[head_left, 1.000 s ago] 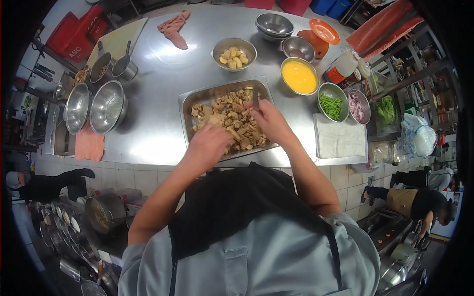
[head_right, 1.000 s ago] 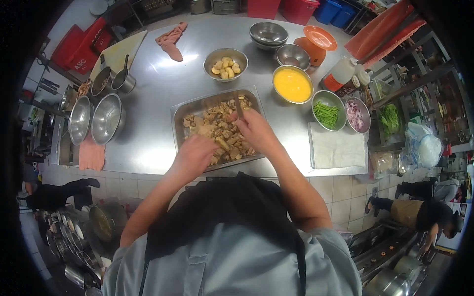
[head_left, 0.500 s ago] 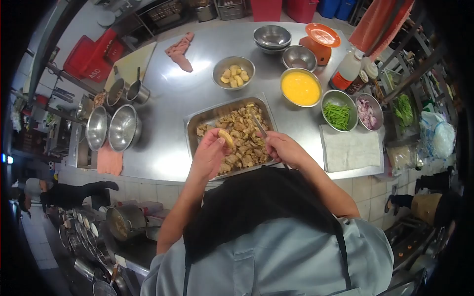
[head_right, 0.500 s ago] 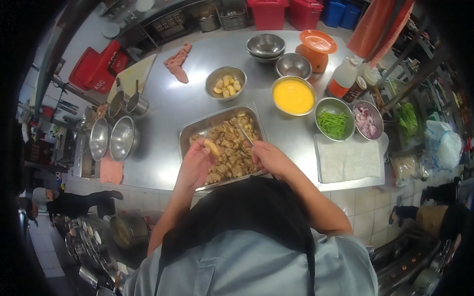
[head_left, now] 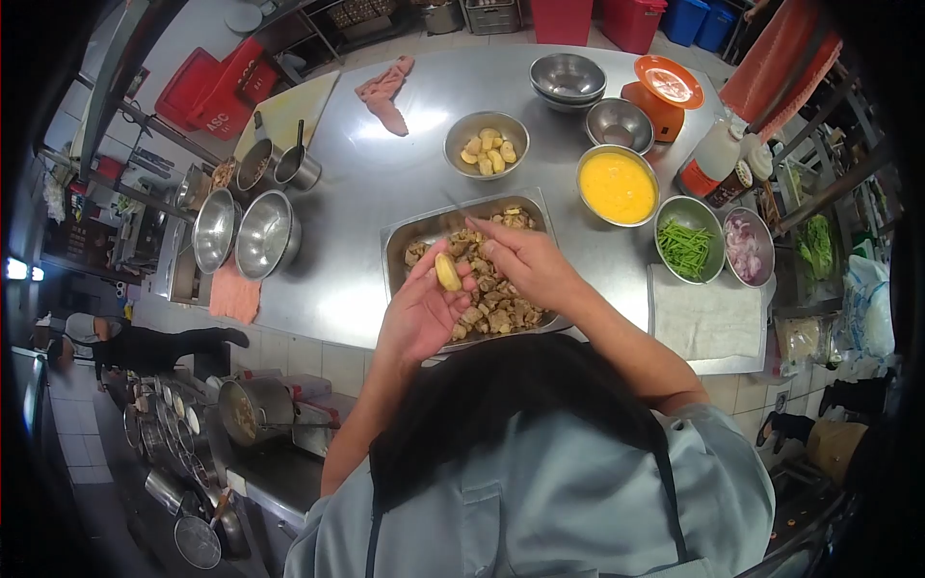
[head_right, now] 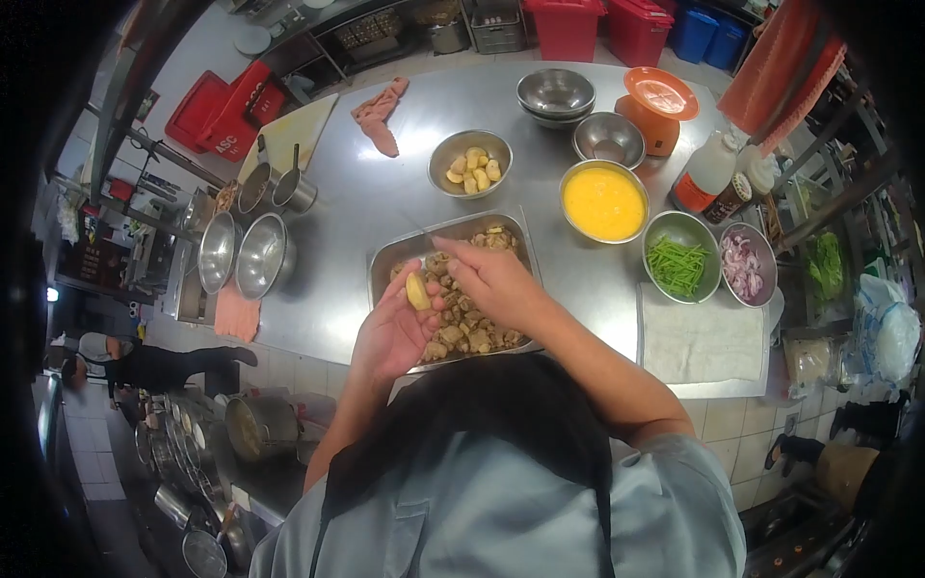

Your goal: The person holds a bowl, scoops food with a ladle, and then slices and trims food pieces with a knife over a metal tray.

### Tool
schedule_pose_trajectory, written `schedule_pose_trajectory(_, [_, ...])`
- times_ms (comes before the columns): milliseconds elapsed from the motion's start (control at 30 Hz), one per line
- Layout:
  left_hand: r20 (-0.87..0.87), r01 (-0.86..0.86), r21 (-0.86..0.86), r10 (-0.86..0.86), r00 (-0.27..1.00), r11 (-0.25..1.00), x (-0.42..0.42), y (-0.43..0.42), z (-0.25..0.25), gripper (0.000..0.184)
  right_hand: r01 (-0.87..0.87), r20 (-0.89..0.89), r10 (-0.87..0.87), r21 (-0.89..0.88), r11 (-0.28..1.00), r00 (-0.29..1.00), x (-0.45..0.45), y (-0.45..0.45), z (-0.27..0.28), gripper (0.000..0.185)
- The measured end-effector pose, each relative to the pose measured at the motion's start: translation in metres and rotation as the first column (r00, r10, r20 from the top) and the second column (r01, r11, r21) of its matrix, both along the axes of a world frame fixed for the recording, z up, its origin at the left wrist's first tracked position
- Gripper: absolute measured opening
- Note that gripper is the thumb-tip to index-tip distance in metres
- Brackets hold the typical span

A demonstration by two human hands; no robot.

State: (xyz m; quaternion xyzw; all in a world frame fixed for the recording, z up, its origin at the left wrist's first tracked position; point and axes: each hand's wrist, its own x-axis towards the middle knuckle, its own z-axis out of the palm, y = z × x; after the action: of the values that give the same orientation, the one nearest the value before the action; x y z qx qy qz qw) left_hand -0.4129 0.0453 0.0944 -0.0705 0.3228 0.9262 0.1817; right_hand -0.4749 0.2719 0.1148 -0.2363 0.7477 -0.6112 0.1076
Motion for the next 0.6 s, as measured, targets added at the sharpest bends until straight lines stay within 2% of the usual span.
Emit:
schedule_pose_trajectory(33, [0.034, -0.010, -0.006, 0.010, 0.999, 1.000, 0.000, 0.001, 0.004, 0.051, 0.000, 0.026, 0.001, -0.009, 1.000, 1.000, 0.003, -0.001, -0.005, 0.043])
schedule_pose_trajectory(100, [0.059, -0.028, -0.037, 0.030, 0.998, 0.999, 0.000, 0.001, 0.003, 0.053, -0.060, 0.267, 0.068, -0.040, 0.997, 0.961, 0.011, 0.001, -0.008, 0.043])
schedule_pose_trajectory(200, [0.064, -0.052, -0.068, 0.056, 0.996, 0.996, 0.002, 0.000, 0.000, 0.053, -0.071, 0.470, 0.087, -0.052, 0.996, 0.878, 0.024, 0.000, -0.007, 0.044])
schedule_pose_trajectory(267, [0.106, -0.078, -0.033, 0.081, 0.991, 0.996, 0.003, 0.002, 0.002, 0.054, -0.023, 0.132, 0.032, -0.071, 0.997, 0.991, 0.034, -0.007, -0.020, 0.046])
schedule_pose_trajectory(300, [0.068, -0.053, -0.034, 0.056, 0.996, 0.998, 0.003, 0.000, -0.003, 0.054, -0.001, -0.048, -0.003, -0.085, 0.996, 0.999, 0.037, -0.010, -0.024, 0.046])
schedule_pose_trajectory(400, [-0.001, 0.004, -0.038, -0.004, 1.000, 0.999, 0.005, -0.004, -0.010, 0.055, -0.078, 0.146, 0.062, 0.107, 0.991, 0.987, 0.050, -0.006, -0.005, 0.047])
schedule_pose_trajectory(433, [0.004, 0.013, -0.038, -0.012, 1.000, 0.999, 0.005, -0.003, -0.007, 0.056, -0.100, 0.142, 0.088, 0.081, 0.992, 0.986, 0.052, -0.006, -0.002, 0.047])
schedule_pose_trajectory(533, [-0.024, 0.012, -0.091, -0.015, 1.000, 0.996, 0.006, -0.002, -0.011, 0.058, -0.075, 0.075, 0.062, 0.182, 0.980, 0.995, 0.059, -0.006, 0.005, 0.044])
schedule_pose_trajectory(600, [-0.041, 0.018, -0.108, -0.023, 0.999, 0.994, 0.007, 0.001, -0.009, 0.058, -0.062, 0.061, 0.051, 0.188, 0.980, 0.997, 0.059, -0.005, 0.007, 0.042])
